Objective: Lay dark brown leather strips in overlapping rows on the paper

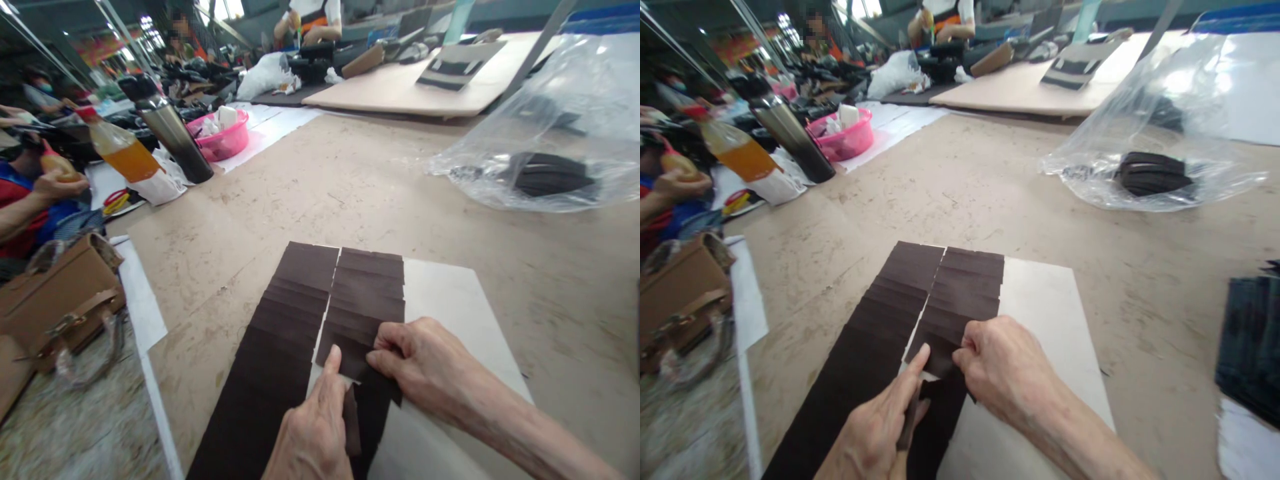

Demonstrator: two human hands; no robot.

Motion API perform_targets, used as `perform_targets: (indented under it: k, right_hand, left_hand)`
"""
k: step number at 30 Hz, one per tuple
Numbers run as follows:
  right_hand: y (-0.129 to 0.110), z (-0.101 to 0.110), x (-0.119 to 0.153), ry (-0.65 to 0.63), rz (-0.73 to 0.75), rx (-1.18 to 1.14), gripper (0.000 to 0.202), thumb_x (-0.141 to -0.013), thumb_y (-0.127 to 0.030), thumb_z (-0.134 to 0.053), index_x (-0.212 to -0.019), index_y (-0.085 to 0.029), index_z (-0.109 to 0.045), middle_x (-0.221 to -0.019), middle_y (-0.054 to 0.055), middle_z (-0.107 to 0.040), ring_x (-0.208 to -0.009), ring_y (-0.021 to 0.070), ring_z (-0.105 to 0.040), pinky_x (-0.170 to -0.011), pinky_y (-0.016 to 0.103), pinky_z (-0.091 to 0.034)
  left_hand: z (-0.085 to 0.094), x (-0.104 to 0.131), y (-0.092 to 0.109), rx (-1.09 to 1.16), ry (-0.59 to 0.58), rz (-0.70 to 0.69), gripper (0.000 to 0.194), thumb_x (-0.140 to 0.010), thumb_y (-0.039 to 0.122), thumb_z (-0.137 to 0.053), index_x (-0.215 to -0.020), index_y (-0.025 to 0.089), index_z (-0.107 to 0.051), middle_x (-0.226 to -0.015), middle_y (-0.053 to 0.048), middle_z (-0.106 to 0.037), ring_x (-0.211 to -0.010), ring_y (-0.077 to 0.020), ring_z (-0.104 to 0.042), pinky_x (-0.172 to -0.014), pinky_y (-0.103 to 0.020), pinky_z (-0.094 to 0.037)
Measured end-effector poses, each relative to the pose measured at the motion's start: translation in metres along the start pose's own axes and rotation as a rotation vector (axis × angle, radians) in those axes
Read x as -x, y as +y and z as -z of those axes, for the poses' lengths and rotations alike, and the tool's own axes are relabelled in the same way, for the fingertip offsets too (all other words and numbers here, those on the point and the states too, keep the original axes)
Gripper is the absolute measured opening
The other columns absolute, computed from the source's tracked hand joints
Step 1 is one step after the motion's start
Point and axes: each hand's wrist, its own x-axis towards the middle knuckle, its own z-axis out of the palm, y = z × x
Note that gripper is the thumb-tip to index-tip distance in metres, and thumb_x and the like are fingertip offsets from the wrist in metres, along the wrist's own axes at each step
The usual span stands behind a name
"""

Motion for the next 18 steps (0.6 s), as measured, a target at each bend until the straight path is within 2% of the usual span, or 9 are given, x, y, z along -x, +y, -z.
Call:
perform_targets:
  k: [2, 5, 8, 11, 13, 18]
  right_hand:
    - [0.003, -0.001, 0.007, 0.002, -0.035, -0.026, 0.017, -0.070, -0.020, -0.045, -0.053, -0.019, -0.047, -0.043, -0.004, -0.041, -0.042, 0.0087, -0.036, -0.042, 0.020, -0.023]
    - [0.007, -0.003, 0.015, 0.037, -0.089, -0.106, 0.016, -0.070, -0.021, -0.043, -0.056, -0.019, -0.048, -0.043, -0.005, -0.042, -0.043, 0.0091, -0.038, -0.042, 0.020, -0.025]
    - [0.009, -0.006, 0.017, 0.098, -0.111, -0.138, 0.016, -0.071, -0.024, -0.043, -0.055, -0.020, -0.048, -0.044, -0.005, -0.041, -0.044, 0.0099, -0.038, -0.044, 0.021, -0.027]
    - [0.011, -0.011, 0.015, 0.137, -0.119, -0.118, 0.016, -0.069, -0.022, -0.043, -0.053, -0.020, -0.045, -0.043, -0.005, -0.039, -0.044, 0.0102, -0.038, -0.045, 0.021, -0.027]
    - [0.011, -0.013, 0.014, 0.151, -0.126, -0.106, 0.015, -0.068, -0.020, -0.043, -0.053, -0.020, -0.043, -0.043, -0.005, -0.039, -0.044, 0.0103, -0.037, -0.044, 0.021, -0.025]
    - [0.010, -0.014, 0.011, 0.169, -0.178, -0.071, 0.013, -0.066, -0.019, -0.044, -0.052, -0.021, -0.044, -0.043, -0.004, -0.042, -0.043, 0.0108, -0.039, -0.043, 0.022, -0.025]
  left_hand:
    - [-0.001, 0.001, -0.003, -0.021, -0.018, -0.046, 0.042, -0.087, 0.010, -0.026, -0.129, 0.010, -0.026, -0.118, -0.015, -0.053, -0.087, -0.0176, -0.062, -0.059, -0.017, -0.054]
    - [-0.001, 0.001, -0.006, 0.030, 0.013, -0.110, 0.047, -0.088, 0.011, -0.025, -0.134, 0.013, -0.014, -0.121, -0.017, -0.050, -0.095, -0.0177, -0.059, -0.070, -0.019, -0.053]
    - [0.004, -0.001, -0.006, 0.140, 0.024, -0.126, 0.046, -0.087, 0.014, -0.027, -0.132, 0.011, -0.022, -0.122, -0.018, -0.049, -0.103, -0.0171, -0.054, -0.082, -0.021, -0.047]
    - [0.010, -0.004, -0.005, 0.214, -0.036, -0.069, 0.044, -0.085, 0.016, -0.032, -0.128, 0.005, -0.031, -0.115, -0.019, -0.055, -0.096, -0.0170, -0.059, -0.080, -0.019, -0.048]
    - [0.011, -0.004, -0.004, 0.238, -0.059, -0.048, 0.044, -0.085, 0.017, -0.031, -0.128, 0.004, -0.031, -0.113, -0.019, -0.057, -0.094, -0.0177, -0.060, -0.078, -0.020, -0.049]
    - [0.005, 0.000, -0.004, 0.209, -0.010, -0.055, 0.046, -0.086, 0.015, -0.031, -0.131, 0.013, -0.027, -0.126, -0.018, -0.046, -0.100, -0.0186, -0.056, -0.079, -0.023, -0.049]
